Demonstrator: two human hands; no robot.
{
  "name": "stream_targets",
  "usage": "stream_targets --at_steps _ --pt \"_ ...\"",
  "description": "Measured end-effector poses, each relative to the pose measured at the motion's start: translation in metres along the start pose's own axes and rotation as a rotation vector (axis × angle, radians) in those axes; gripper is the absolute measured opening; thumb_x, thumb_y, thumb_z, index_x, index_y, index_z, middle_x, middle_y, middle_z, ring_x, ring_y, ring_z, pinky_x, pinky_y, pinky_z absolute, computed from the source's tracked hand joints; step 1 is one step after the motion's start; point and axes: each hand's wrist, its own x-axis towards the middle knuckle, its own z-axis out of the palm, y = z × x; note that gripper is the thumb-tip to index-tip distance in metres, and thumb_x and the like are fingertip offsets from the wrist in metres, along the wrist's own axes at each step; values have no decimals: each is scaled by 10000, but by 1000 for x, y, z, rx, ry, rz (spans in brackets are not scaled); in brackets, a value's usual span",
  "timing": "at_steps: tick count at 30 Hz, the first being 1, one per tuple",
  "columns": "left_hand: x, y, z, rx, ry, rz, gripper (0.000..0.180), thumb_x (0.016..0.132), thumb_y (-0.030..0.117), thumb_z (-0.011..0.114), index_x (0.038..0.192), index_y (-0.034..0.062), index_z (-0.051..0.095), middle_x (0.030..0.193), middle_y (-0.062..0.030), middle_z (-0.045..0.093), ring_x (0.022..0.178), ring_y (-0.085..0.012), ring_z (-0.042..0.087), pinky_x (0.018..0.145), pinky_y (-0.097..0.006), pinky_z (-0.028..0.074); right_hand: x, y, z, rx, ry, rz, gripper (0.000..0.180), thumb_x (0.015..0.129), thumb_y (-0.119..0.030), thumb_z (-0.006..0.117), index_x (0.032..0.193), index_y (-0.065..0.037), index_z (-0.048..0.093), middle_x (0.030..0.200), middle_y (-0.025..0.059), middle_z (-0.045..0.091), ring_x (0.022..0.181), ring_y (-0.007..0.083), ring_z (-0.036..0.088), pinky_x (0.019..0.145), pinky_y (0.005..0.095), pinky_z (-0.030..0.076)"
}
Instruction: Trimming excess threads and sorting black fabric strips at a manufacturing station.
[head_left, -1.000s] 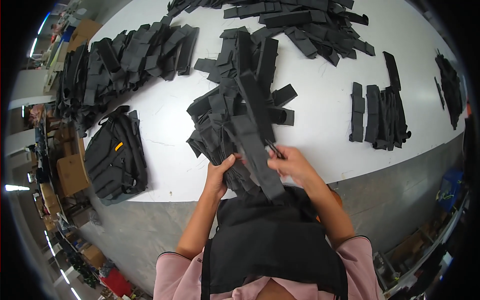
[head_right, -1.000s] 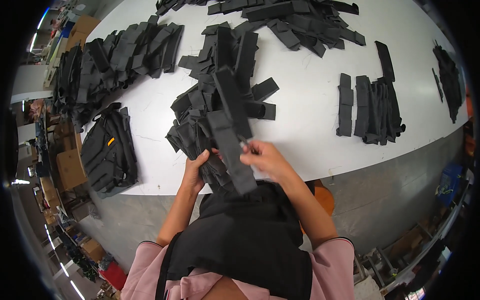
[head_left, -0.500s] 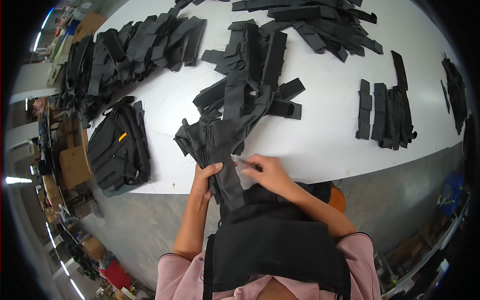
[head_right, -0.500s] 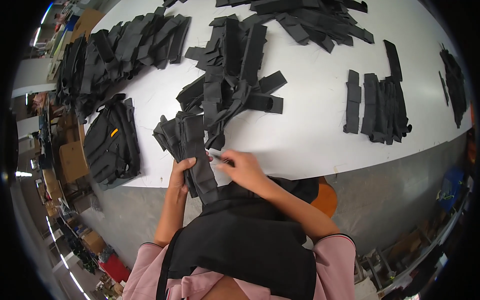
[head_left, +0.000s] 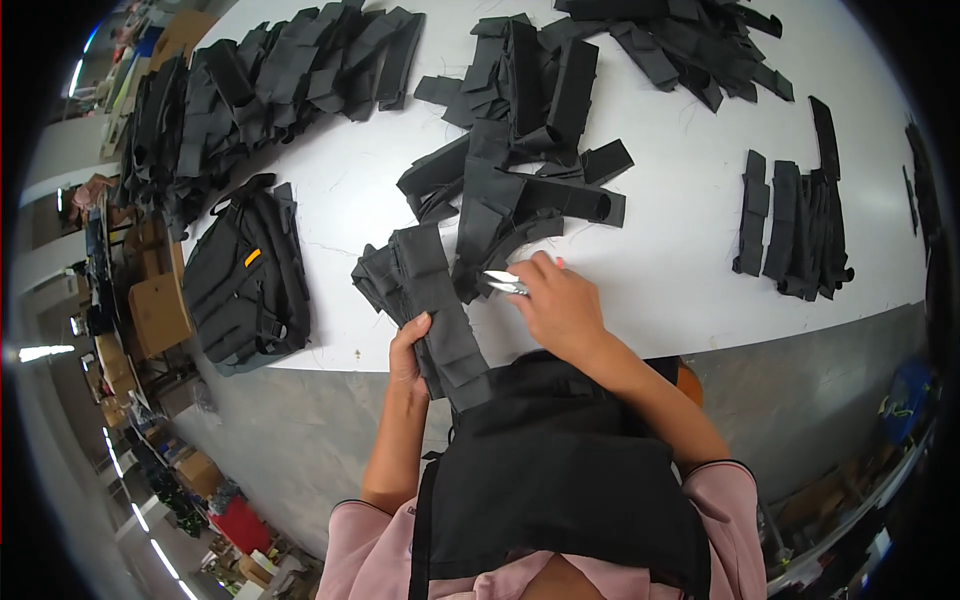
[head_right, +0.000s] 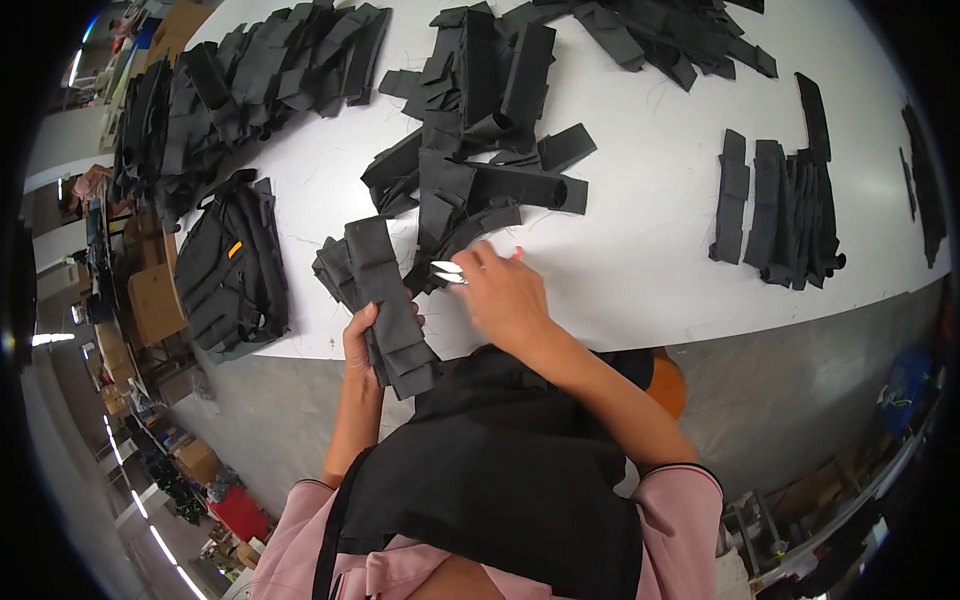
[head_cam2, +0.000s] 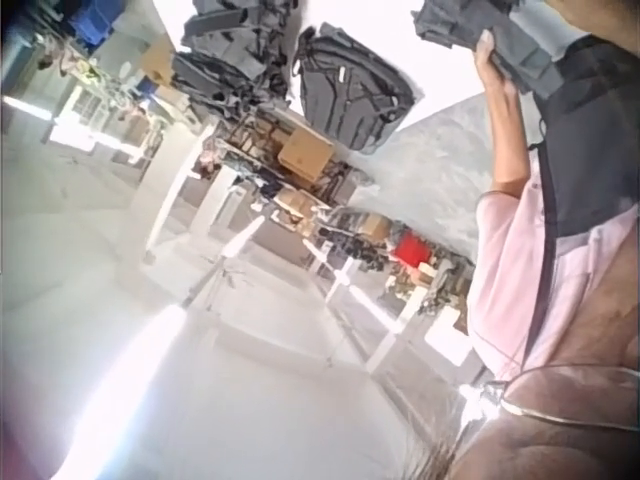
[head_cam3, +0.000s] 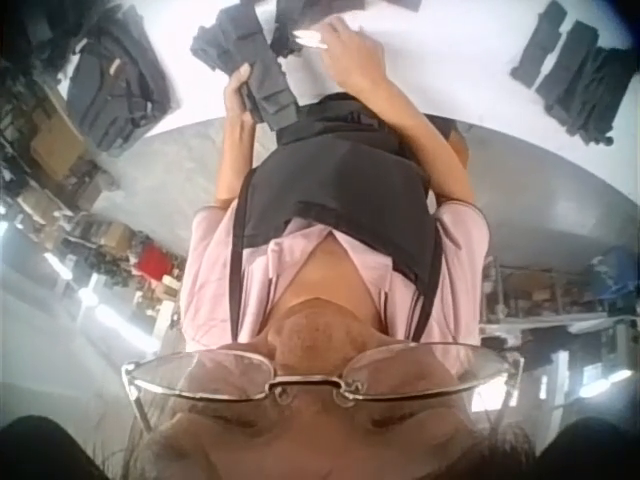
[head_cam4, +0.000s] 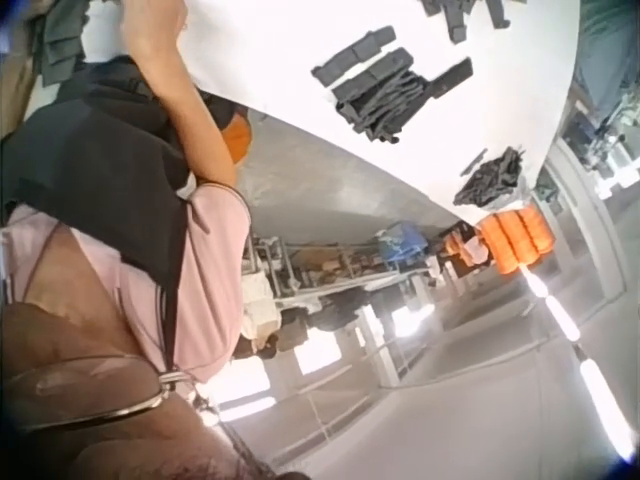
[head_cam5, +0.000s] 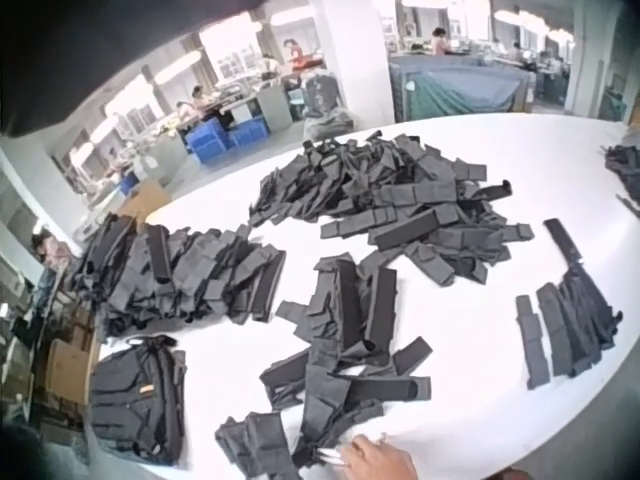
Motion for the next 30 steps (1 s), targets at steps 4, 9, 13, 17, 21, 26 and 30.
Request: stream_targets --at_steps 4,9,13,17,21,26,30 --pt "-2 -1 1 4 -45 5 562 712 286 634 1126 -62 480 920 -195 588 804 -312 611 726 -399 533 11 -9 15 -104 1 -188 225 679 -68 618 877 -60 513 831 80 497 611 246 581 524 354 450" --pt "-7 -2 5 46 -84 7 591 690 299 639 1130 -62 476 928 -198 585 799 -309 612 723 -389 533 25 -16 31 -157 -74 -220 235 623 -14 569 848 -53 512 833 84 502 595 236 590 457 353 442" --pt "-12 -1 0 71 -68 23 661 674 288 638 1200 -50 421 960 -193 567 822 -299 605 758 -401 523 19 -14 28 -135 -66 -160 167 711 -76 600 854 -66 516 822 65 512 610 240 590 467 353 436" --pt "-30 16 14 119 -93 137 763 660 277 639 1293 -20 334 948 -170 547 807 -272 587 759 -395 498 -11 15 3 -36 19 -28 200 745 -136 652 903 -84 541 849 48 543 589 218 574 503 338 443" --pt "-36 37 17 -7 -323 282 879 564 226 638 1333 -9 283 859 -182 550 713 -301 583 660 -385 495 -41 50 -3 395 -117 464 263 745 -165 657 962 -88 528 929 39 549 684 224 591 605 344 466" --pt "-29 44 36 129 -339 249 912 567 289 661 1348 20 275 828 -126 514 669 -213 506 650 -338 388 -24 2 -9 276 11 171 348 749 -170 656 1043 -101 485 931 73 515 688 232 591 582 342 454" --pt "-34 39 42 161 -290 212 905 545 274 663 1333 17 299 810 -137 527 643 -222 520 638 -341 403 6 -27 -10 101 -20 -44 287 734 -128 659 989 -95 530 877 50 506 651 210 574 548 315 443"
